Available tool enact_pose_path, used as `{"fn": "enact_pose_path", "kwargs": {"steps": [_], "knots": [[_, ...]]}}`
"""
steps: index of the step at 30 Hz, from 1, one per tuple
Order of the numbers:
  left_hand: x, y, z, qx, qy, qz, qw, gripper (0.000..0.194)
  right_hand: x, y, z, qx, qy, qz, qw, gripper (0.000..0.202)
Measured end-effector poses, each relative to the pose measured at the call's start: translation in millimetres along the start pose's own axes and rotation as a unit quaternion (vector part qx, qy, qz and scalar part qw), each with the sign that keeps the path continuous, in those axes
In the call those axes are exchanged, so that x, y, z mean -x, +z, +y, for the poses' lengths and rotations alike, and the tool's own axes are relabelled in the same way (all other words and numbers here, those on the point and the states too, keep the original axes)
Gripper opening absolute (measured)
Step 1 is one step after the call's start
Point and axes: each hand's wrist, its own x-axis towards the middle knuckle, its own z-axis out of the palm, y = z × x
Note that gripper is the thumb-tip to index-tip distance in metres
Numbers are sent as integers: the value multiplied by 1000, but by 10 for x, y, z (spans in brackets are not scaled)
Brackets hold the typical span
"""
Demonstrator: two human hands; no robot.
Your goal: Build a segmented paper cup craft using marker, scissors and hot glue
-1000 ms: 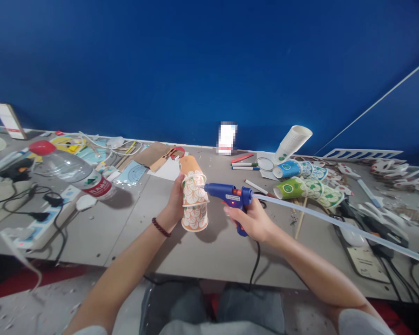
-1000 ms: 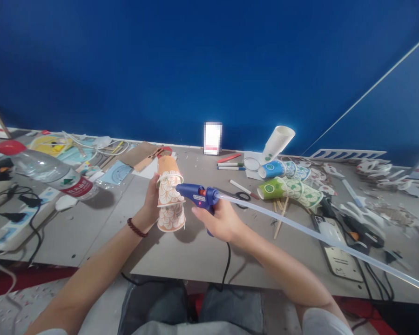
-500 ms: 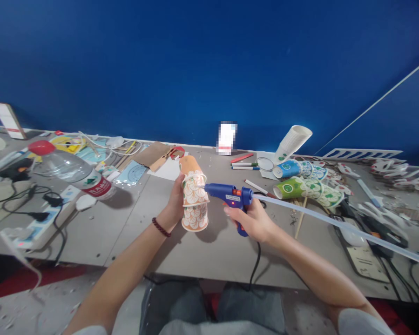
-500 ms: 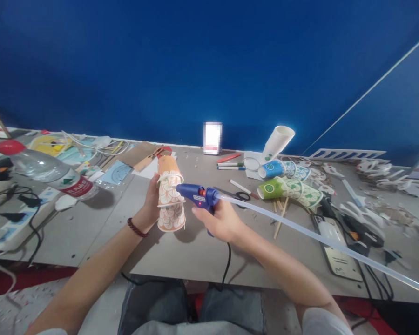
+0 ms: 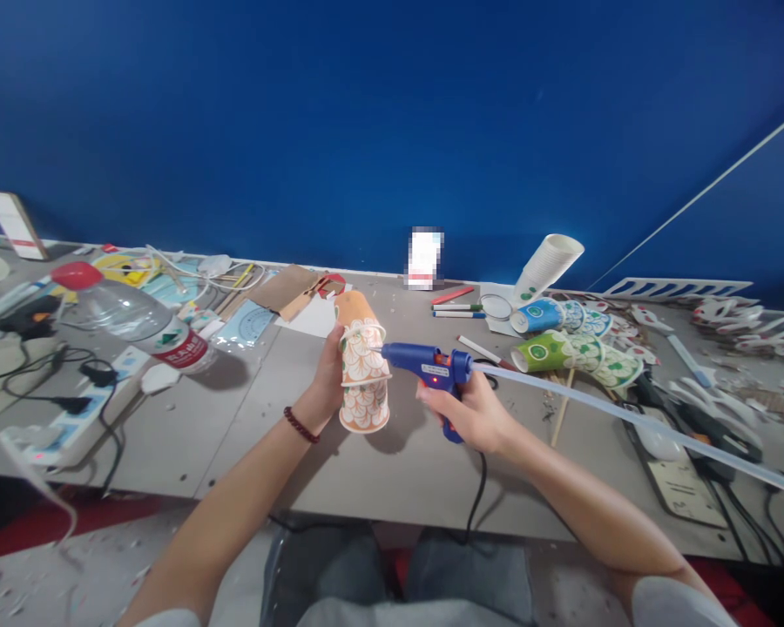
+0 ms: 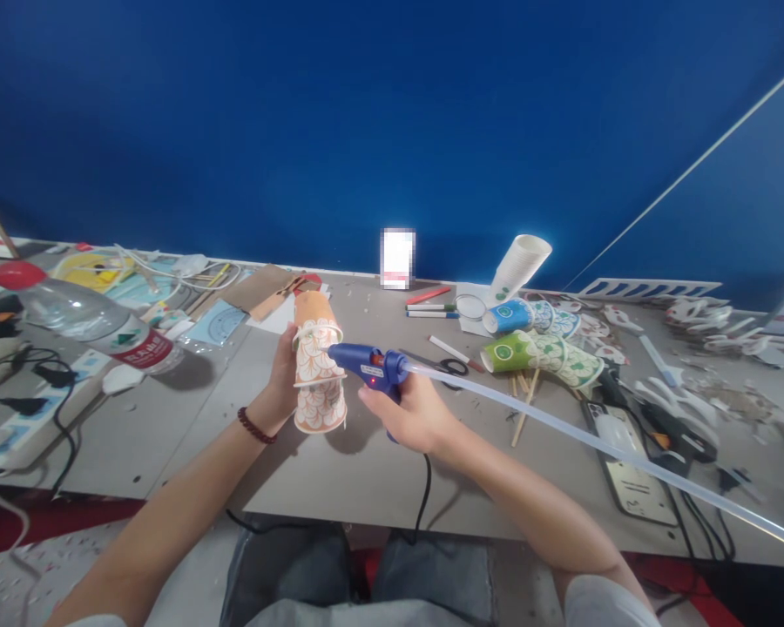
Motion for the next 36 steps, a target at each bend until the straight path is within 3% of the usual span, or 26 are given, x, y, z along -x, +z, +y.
{"fn": "enact_pose_path", "kwargs": {"steps": [26,36], "knots": [[13,9,-1,-4,0,-5,1000,43,15,1,20,-11,-8,-4,1000,21],[-9,-7,-6,8,-22,-19,1000,45,3,5,16,-2,-41,2,999,20]]}}
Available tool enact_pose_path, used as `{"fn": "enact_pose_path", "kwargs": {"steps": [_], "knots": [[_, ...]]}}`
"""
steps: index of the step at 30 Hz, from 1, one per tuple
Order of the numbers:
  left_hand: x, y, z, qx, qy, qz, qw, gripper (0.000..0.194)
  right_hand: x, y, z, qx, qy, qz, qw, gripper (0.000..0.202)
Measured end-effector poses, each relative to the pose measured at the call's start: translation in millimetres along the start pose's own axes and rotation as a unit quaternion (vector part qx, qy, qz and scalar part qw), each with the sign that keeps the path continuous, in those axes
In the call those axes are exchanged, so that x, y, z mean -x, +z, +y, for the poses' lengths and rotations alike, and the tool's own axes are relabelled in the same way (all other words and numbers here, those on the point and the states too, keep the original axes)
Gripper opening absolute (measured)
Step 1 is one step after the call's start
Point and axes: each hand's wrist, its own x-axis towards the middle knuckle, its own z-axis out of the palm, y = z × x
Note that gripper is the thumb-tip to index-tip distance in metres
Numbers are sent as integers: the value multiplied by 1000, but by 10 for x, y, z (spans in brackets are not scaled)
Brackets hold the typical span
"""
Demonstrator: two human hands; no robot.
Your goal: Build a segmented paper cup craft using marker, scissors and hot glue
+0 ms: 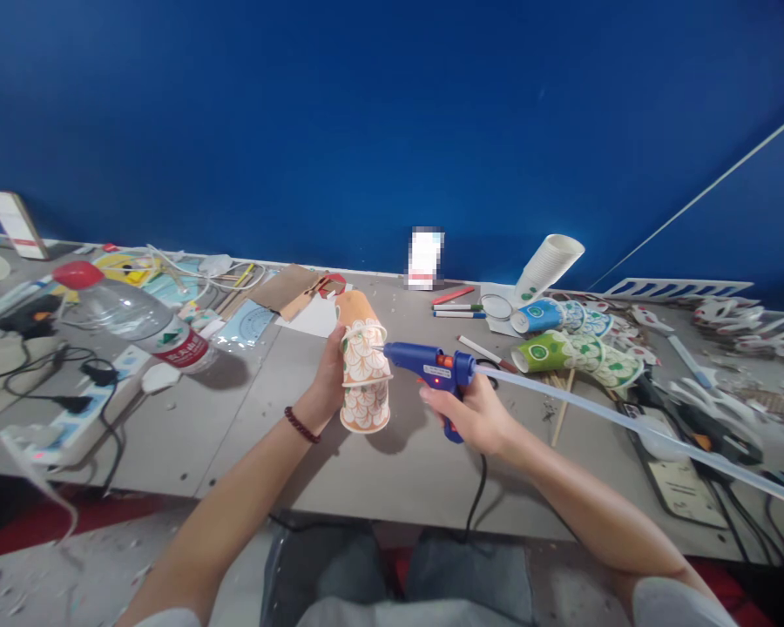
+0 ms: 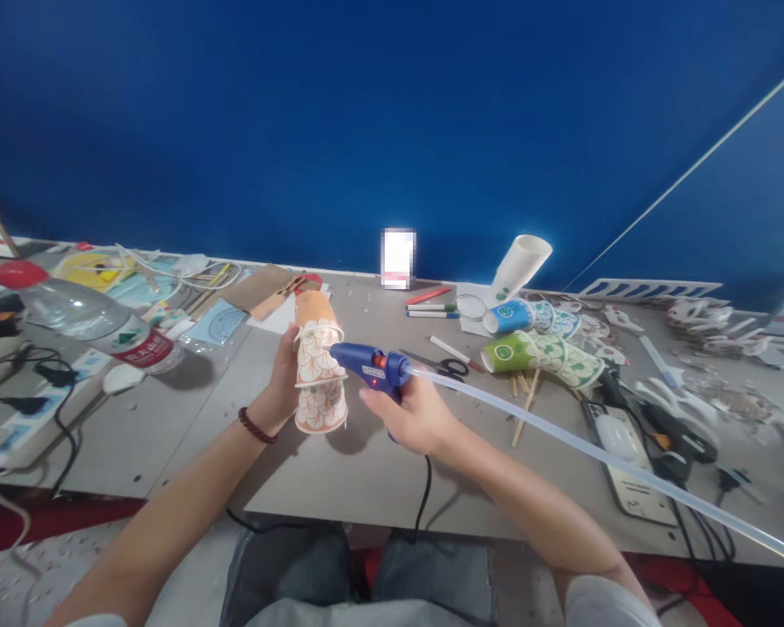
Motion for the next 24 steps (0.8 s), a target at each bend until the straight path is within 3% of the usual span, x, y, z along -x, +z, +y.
{"fn": "enact_pose_path", "kwargs": {"steps": [6,24], "knots": [[-6,-7,-2,-16,45,17,999,43,6,-7,-11,14,7,9,1000,22],[-8,1,0,-14,37,21,999,42,9,4,-14,-7,46,11,999,24]]}}
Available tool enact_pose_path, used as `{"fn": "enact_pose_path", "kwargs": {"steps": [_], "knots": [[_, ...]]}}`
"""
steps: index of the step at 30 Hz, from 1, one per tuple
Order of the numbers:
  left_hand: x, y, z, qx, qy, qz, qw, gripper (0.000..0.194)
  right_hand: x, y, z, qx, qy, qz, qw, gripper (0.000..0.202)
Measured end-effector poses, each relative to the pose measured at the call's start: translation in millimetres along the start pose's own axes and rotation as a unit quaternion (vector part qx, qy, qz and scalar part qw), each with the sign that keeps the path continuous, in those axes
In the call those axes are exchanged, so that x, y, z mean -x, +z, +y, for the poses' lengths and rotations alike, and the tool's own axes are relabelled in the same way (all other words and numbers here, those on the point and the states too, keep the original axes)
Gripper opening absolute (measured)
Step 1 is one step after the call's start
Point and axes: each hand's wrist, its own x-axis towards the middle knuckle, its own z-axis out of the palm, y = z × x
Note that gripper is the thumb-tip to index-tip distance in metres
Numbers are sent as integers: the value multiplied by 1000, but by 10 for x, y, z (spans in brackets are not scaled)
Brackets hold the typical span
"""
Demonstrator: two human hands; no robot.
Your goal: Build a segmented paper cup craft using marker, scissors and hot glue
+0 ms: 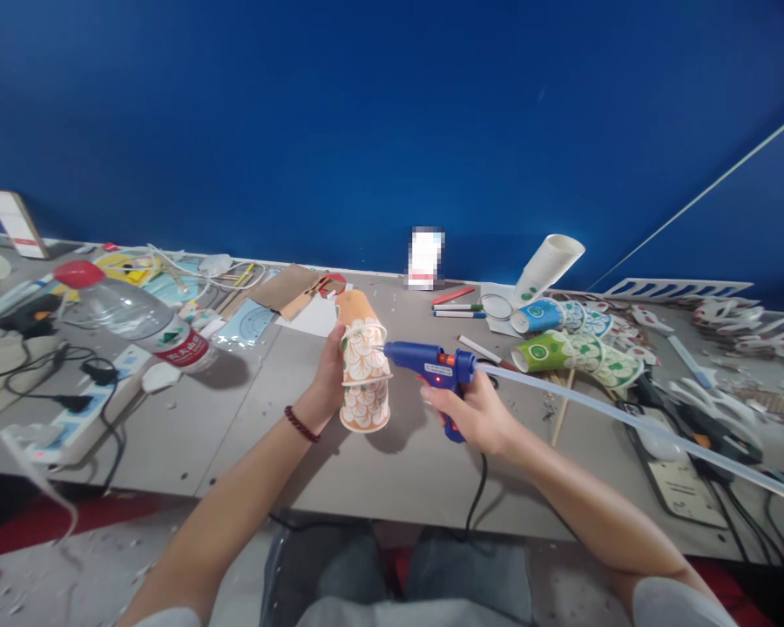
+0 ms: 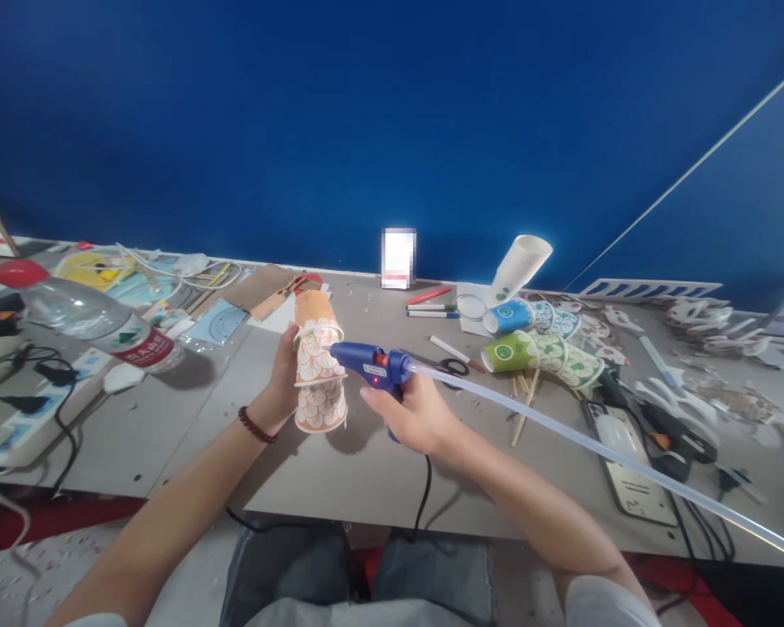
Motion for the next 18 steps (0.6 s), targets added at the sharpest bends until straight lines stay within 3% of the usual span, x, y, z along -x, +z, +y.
{"fn": "enact_pose_path", "kwargs": {"steps": [18], "knots": [[10,9,5,0,-11,-2,1000,43,7,-9,33,4,-10,-7,1000,23]]}}
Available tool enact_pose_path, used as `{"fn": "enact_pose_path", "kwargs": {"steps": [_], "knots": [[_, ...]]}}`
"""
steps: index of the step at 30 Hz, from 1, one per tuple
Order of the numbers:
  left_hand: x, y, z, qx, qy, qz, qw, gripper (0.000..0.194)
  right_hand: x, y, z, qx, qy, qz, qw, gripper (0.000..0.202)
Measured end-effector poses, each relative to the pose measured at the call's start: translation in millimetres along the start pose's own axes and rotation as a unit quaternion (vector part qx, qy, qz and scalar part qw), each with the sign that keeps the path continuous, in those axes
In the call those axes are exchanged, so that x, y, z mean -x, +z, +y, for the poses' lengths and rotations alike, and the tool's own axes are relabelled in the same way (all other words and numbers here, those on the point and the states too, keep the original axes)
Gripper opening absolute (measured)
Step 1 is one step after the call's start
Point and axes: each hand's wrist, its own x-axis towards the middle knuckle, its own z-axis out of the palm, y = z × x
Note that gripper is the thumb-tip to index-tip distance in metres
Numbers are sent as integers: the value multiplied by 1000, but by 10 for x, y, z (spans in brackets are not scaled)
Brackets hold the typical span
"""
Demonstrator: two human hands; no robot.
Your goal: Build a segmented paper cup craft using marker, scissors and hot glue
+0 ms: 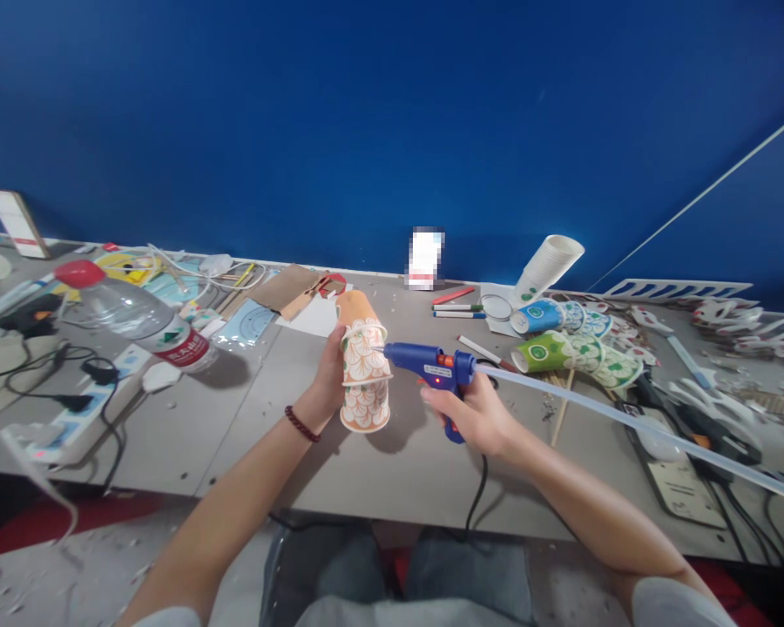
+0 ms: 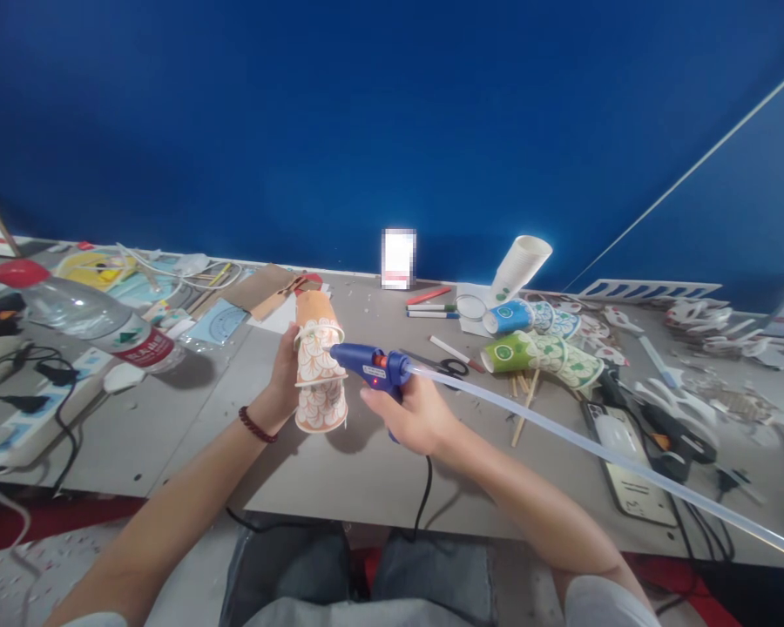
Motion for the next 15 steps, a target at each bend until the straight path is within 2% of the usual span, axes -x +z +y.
{"fn": "enact_pose_path", "kwargs": {"steps": [6,12,15], "knots": [[2,-3,-4,-1,-8,1,1000,42,4,-14,-29,31,-36,12,999,24],[1,-3,-10,-6,2,2,1000,43,14,-6,-60,18,-8,3,1000,23],[-7,-3,-8,-10,7,9,1000,43,18,-2,-71,25,-17,5,1000,23]]}}
